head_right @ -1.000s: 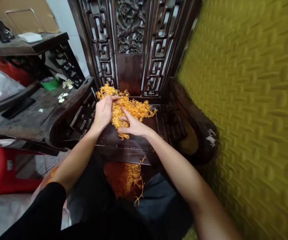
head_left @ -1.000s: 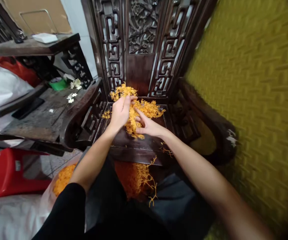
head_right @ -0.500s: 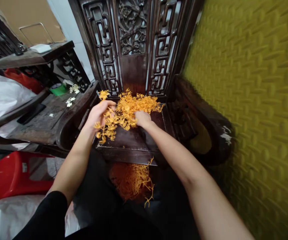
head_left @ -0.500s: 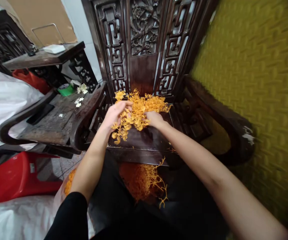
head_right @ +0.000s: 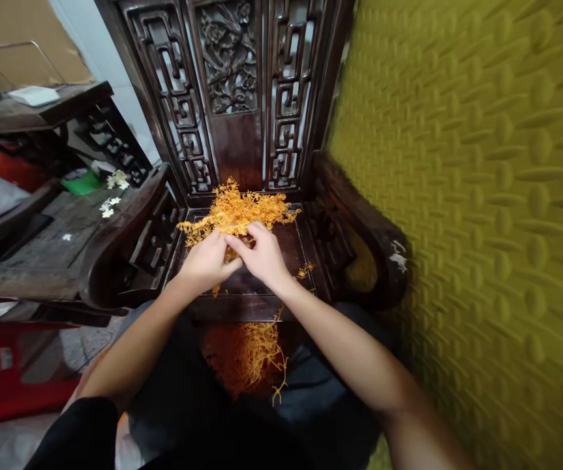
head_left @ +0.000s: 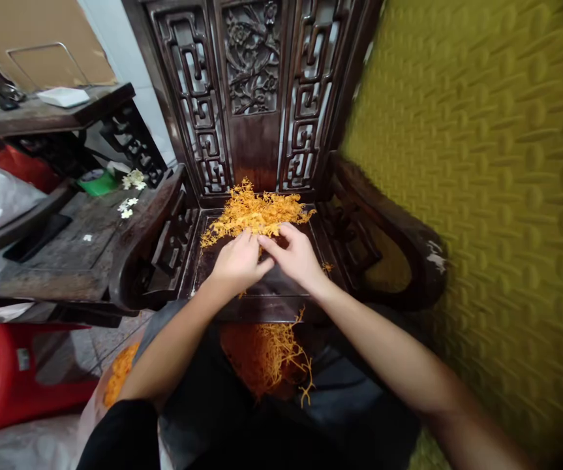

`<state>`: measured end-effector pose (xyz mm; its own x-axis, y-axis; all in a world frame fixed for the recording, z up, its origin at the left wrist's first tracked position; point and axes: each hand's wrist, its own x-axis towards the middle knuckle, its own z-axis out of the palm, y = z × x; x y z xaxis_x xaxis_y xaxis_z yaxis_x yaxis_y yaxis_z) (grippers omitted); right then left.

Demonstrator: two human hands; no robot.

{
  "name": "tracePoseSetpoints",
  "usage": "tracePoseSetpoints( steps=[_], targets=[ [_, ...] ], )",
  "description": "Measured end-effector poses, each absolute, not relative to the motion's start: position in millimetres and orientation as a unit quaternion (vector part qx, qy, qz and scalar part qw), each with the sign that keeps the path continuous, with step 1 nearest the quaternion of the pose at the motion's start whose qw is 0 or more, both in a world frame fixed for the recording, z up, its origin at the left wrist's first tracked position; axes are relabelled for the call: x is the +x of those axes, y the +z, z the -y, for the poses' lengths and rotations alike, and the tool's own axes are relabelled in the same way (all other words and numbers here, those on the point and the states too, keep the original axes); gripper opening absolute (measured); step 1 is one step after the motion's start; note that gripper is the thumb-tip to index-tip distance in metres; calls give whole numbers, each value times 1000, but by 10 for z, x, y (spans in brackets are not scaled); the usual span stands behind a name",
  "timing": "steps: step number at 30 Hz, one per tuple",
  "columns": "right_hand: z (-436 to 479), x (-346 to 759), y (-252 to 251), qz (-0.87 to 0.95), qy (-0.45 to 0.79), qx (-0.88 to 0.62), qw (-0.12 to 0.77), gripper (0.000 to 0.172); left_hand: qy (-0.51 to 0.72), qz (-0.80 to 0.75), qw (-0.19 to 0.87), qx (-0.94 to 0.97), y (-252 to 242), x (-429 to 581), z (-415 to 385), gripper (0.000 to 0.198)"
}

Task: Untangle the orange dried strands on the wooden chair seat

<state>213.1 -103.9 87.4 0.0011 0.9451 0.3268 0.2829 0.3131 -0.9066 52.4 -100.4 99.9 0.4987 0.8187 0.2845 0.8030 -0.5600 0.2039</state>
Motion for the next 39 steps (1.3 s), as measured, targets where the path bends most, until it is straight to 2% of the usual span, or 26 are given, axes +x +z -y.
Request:
tracePoseSetpoints(
  steps=[3,5,8,10,12,14,16,17,19,22,24,28,31,34,39],
  targets=[
    [1036,2056,753,524,474,-434,559,31,148,-440,-20,886,1020,536,1103,65],
    [1039,2070,761,472,526,-407,578,32,149,-424,6,893,1064,480,1096,75],
    [1049,2162,838,445,549,-396,586,35,149,-436,82,884,1123,263,899,80],
    [1059,2243,892,452,546,-409,574,39,185,-475,139,849,1141,64,685,76],
    [1076,2310,929,481,537,-426,547,41,275,-514,232,779,1151,-101,512,66],
    [1101,2341,947,528,530,-430,506,39,362,-486,373,703,1162,-154,465,63],
    [1127,2337,948,573,519,-425,472,36,385,-401,495,668,1172,-67,556,66],
    [1137,2326,944,590,509,-422,463,33,376,-364,522,673,1173,19,635,67],
    [1151,2302,934,609,490,-414,467,31,355,-343,491,718,1162,227,803,61],
    [1164,2272,923,608,494,-404,473,32,350,-381,360,777,1121,479,946,37],
    [1182,2250,918,604,504,-410,461,33,348,-409,313,784,1092,548,946,26],
    [1256,2192,919,638,439,-459,434,26,359,-453,259,774,1081,515,858,43],
    [1312,2168,950,694,350,-506,375,20,341,-461,181,799,1103,461,832,49],
    [1340,2162,1004,734,301,-508,336,25,316,-469,127,815,1115,444,829,52],
    [1350,2180,1079,743,270,-508,341,31,373,-469,179,780,1088,391,632,57]
  ],
)
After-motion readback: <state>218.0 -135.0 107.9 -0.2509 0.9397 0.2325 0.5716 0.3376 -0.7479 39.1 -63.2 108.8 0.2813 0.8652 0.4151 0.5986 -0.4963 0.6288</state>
